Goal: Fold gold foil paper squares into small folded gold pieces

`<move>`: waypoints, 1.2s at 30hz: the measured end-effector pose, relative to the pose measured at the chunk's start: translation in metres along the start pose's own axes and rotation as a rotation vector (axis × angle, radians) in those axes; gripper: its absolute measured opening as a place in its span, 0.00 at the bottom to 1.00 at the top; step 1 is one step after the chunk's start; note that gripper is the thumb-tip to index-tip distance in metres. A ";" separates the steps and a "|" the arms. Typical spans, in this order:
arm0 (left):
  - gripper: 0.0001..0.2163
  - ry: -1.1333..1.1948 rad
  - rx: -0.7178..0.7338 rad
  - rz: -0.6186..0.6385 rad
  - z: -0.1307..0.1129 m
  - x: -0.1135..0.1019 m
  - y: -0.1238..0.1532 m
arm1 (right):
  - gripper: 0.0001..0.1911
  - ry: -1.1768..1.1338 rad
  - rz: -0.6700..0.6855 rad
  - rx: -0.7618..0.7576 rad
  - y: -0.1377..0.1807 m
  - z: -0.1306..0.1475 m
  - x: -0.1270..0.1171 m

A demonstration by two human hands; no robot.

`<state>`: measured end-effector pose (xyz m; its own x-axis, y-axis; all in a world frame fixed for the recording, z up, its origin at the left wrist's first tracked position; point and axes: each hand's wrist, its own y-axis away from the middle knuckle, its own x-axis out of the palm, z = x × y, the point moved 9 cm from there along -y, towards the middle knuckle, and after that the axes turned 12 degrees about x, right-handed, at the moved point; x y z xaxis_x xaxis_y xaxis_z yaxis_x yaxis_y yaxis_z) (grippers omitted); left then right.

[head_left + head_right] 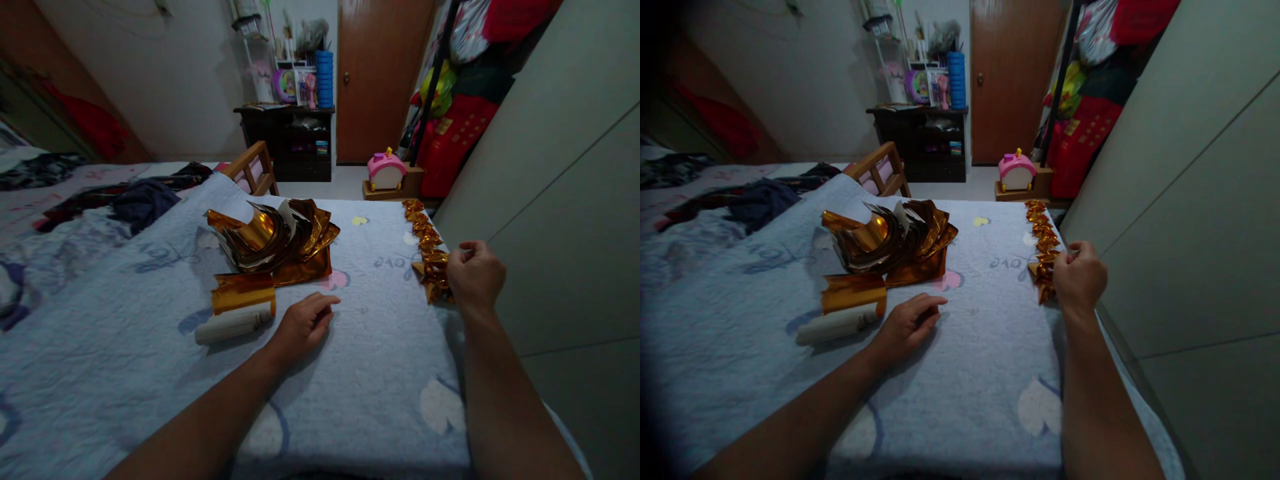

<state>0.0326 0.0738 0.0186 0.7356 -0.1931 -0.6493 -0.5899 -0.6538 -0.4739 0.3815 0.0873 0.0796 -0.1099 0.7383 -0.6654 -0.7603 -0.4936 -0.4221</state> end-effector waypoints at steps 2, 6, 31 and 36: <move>0.12 0.003 0.002 -0.002 0.000 0.000 0.000 | 0.15 -0.028 0.014 -0.017 0.003 0.005 -0.001; 0.12 -0.002 0.004 -0.002 0.001 -0.001 0.001 | 0.12 -0.180 0.116 -0.138 0.027 0.031 0.006; 0.10 -0.322 0.229 0.041 -0.038 -0.006 -0.008 | 0.12 -0.149 0.924 -0.612 0.159 0.081 0.090; 0.09 -0.492 0.098 0.258 -0.054 -0.028 -0.009 | 0.12 -0.130 0.943 -0.597 0.158 0.079 0.093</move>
<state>0.0354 0.0458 0.0735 0.3352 0.0418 -0.9412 -0.7754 -0.5552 -0.3009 0.2004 0.1138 -0.0002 -0.5719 -0.0219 -0.8200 0.0872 -0.9956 -0.0342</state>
